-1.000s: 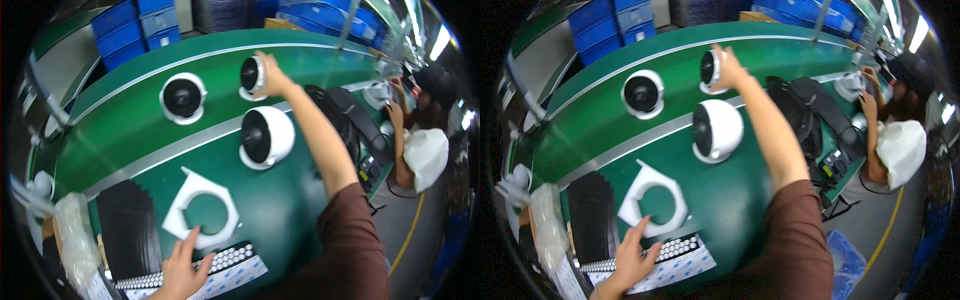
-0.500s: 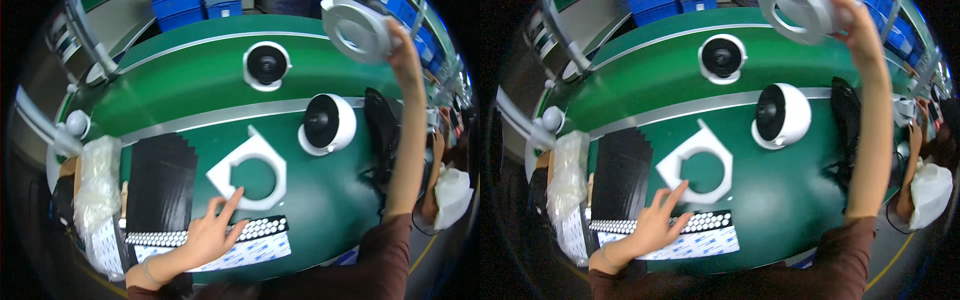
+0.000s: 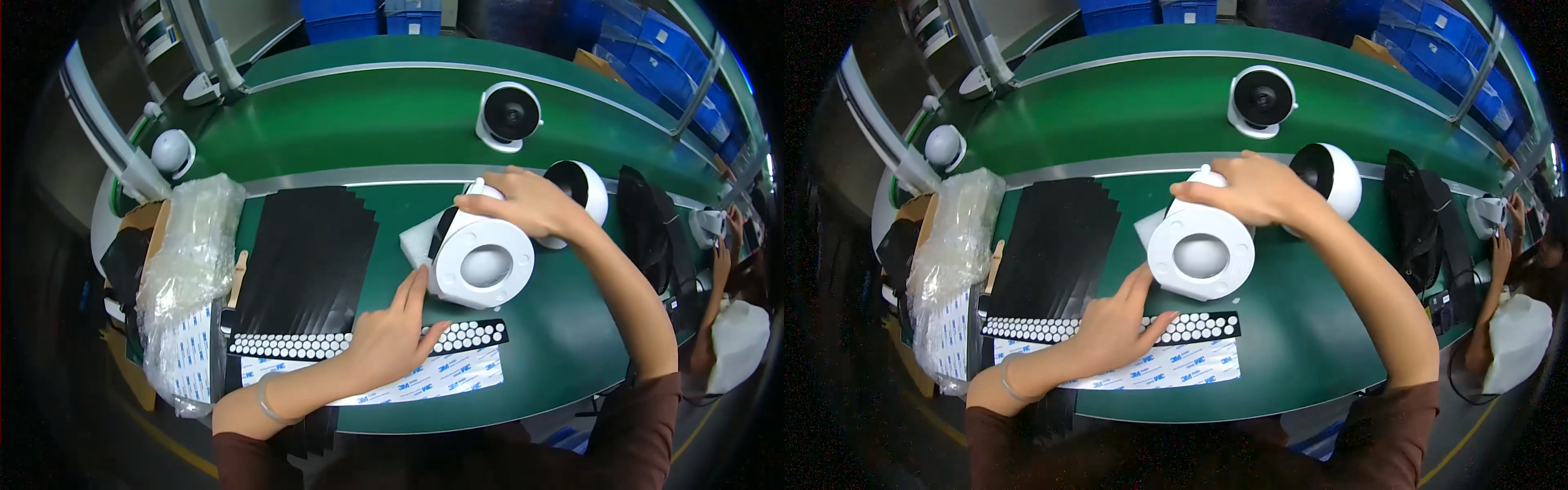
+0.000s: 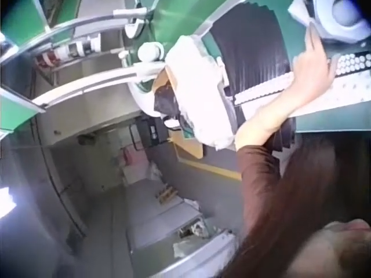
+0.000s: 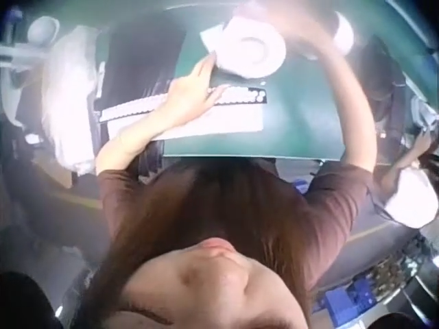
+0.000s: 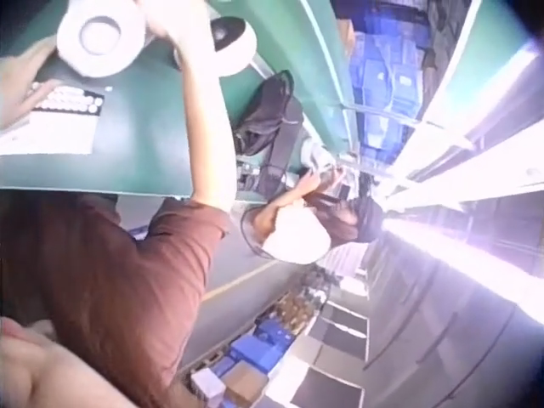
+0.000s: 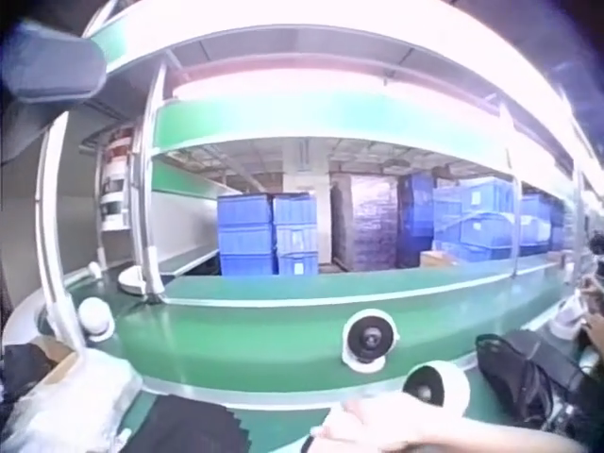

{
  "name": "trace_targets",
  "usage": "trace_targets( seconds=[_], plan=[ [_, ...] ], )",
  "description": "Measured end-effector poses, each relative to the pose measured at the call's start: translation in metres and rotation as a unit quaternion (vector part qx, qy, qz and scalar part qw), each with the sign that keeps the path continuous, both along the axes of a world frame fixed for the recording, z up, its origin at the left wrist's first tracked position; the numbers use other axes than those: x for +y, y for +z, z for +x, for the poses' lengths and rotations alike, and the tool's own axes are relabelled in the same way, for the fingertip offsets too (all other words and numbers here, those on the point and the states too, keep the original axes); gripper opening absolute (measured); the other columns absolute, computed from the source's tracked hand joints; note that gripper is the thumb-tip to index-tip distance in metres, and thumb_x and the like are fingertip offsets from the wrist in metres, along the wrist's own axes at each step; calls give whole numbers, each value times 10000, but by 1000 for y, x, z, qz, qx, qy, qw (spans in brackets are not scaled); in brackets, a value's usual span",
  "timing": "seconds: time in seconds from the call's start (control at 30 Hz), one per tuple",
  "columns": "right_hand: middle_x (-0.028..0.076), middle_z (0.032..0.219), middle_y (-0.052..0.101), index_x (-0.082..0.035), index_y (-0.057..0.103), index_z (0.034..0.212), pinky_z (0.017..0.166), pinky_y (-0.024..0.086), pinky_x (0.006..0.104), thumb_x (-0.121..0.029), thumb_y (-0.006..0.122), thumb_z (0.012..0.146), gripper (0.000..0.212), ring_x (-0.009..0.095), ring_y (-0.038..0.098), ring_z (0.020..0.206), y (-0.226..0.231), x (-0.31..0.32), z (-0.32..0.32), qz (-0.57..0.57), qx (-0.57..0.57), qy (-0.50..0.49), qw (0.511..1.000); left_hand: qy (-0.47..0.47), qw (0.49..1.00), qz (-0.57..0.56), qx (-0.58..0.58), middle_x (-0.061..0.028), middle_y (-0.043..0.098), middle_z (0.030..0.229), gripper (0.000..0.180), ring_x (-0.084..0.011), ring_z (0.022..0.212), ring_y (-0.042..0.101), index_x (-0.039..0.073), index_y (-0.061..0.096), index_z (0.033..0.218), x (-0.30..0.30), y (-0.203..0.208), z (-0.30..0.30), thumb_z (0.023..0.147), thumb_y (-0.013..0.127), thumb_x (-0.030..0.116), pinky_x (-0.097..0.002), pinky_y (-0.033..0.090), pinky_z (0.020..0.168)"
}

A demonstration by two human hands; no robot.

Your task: Applying circular adhesive pads to the base of security camera units on an assembly line.

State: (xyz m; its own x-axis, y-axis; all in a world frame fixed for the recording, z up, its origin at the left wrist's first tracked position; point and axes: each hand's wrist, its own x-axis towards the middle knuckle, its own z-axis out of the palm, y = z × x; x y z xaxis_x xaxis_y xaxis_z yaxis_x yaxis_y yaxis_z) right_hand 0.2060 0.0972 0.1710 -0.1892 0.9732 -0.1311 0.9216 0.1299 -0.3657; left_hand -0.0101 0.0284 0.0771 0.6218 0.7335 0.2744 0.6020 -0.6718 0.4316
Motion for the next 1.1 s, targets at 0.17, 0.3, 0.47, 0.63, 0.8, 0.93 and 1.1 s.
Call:
trace_targets(
  seconds=[0.17, 0.3, 0.47, 0.63, 0.8, 0.93, 1.1],
  plan=[
    [176, 691, 620, -11, 669, 667, 614, 436, 335, -629, 380, 790, 694, 248, 592, 648, -9, 26, 5, -51, 31, 71, 996, -5, 999, 25, 24, -267, 486, 1138, 634, -280, 502, 590, -157, 366, 1175, -1, 1, 1, 805, 566, 317, -302, 476, 422],
    [204, 806, 634, -28, 691, 758, 709, 449, 343, -713, 348, 737, 767, 302, 606, 803, -2, 23, 7, -113, 31, 64, 991, -7, 999, 32, 19, -273, 497, 1131, 632, -292, 522, 605, -166, 376, 1160, 1, 1, 6, 799, 574, 313, -307, 482, 430],
    [180, 1117, 549, -25, 524, 1161, 757, 449, 322, -682, 338, 770, 787, 262, 569, 951, -16, -7, 21, 72, 294, -104, 947, 13, 999, 35, 36, -267, 500, 1132, 616, -297, 539, 611, -154, 378, 1160, 1, 2, 3, 793, 578, 298, -313, 489, 440],
    [164, 1122, 549, -28, 511, 1164, 852, 423, 339, -327, 619, 747, 524, 286, 542, 1022, -28, -63, 13, 216, 252, 49, 942, 14, 998, 23, 48, -274, 499, 1133, 623, -303, 539, 613, -152, 367, 1167, -1, 5, 4, 796, 572, 304, -329, 491, 440],
    [173, 1120, 548, -24, 552, 1111, 873, 412, 338, -346, 592, 765, 474, 309, 544, 1012, -32, -44, 14, 198, 220, 51, 954, 27, 998, 3, 59, -261, 570, 918, 623, -308, 484, 589, -134, 359, 1176, -5, 15, 6, 796, 582, 306, -347, 473, 430],
    [163, 1053, 573, -32, 561, 1086, 847, 422, 343, -301, 630, 738, 445, 317, 550, 983, -37, -48, 10, 343, 206, 74, 914, 18, 997, 47, 55, -239, 611, 785, 546, -284, 434, 571, -131, 401, 1101, -4, 11, 5, 809, 566, 300, -332, 454, 389],
    [88, 737, 599, -11, 604, 748, 624, 449, 279, -32, 659, 677, 92, 218, 578, 716, -33, -115, 17, 276, 259, 121, 918, -7, 999, 26, 36, -107, 571, 557, 273, -257, 392, 526, 0, 487, 773, -13, 30, 4, 807, 578, 255, -324, 400, 363]
  ],
)
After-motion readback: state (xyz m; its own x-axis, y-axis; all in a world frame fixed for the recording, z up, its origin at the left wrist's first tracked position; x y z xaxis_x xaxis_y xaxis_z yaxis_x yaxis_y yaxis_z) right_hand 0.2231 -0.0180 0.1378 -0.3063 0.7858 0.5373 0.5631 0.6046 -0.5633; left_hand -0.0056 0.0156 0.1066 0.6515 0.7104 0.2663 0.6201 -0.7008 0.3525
